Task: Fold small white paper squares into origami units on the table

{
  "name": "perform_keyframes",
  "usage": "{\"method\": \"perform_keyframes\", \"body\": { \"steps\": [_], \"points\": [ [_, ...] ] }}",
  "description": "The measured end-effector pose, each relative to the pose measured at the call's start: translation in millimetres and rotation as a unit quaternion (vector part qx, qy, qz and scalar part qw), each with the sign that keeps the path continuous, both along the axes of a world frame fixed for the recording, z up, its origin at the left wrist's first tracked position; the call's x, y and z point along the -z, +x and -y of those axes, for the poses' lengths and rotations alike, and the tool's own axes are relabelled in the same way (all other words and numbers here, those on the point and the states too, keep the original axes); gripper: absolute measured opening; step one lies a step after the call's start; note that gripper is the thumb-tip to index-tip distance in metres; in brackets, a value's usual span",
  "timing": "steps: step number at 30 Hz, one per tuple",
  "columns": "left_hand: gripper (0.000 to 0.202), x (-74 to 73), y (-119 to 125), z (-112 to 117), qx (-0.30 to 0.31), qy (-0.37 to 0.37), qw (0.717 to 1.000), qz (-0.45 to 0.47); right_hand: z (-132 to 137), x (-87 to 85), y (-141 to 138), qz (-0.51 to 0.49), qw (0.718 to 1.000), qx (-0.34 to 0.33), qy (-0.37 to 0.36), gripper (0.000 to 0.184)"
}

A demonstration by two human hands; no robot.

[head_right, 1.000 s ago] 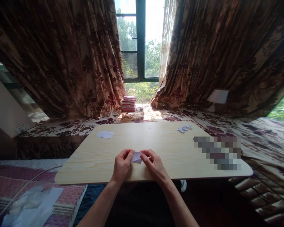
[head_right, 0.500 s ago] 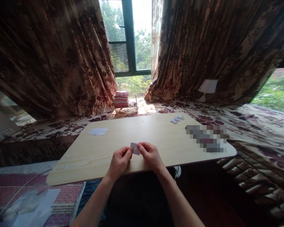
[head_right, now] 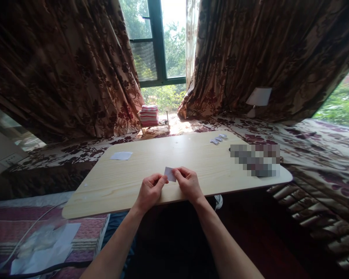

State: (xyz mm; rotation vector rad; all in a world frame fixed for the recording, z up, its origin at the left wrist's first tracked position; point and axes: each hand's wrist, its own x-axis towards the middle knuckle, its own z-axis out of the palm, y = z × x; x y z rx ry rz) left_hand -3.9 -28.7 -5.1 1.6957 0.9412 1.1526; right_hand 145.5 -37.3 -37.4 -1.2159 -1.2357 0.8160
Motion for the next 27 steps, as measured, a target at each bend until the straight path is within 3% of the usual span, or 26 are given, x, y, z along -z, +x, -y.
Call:
{"method": "perform_keyframes", "body": {
  "steps": [8,21,27],
  "points": [
    [0.021,1.0,-1.3,-3.7,-0.024,-0.016,0.999,0.021,-1.7,2.3,2.0,-0.001,1.000,0.028,0.005,0.030],
    [0.022,3.5,-0.8,-2.5,-0.003,0.005,1.000,0.001,-1.3,-2.8,0.7,0.006,0.999,-0.041,-0.005,0.030],
    [0.024,3.2,-0.3,-1.6,-0.003,0.021,1.000,-0.016,-4.2,-1.0,3.2,-0.002,1.000,-0.021,0.005,0.031]
  ]
}}
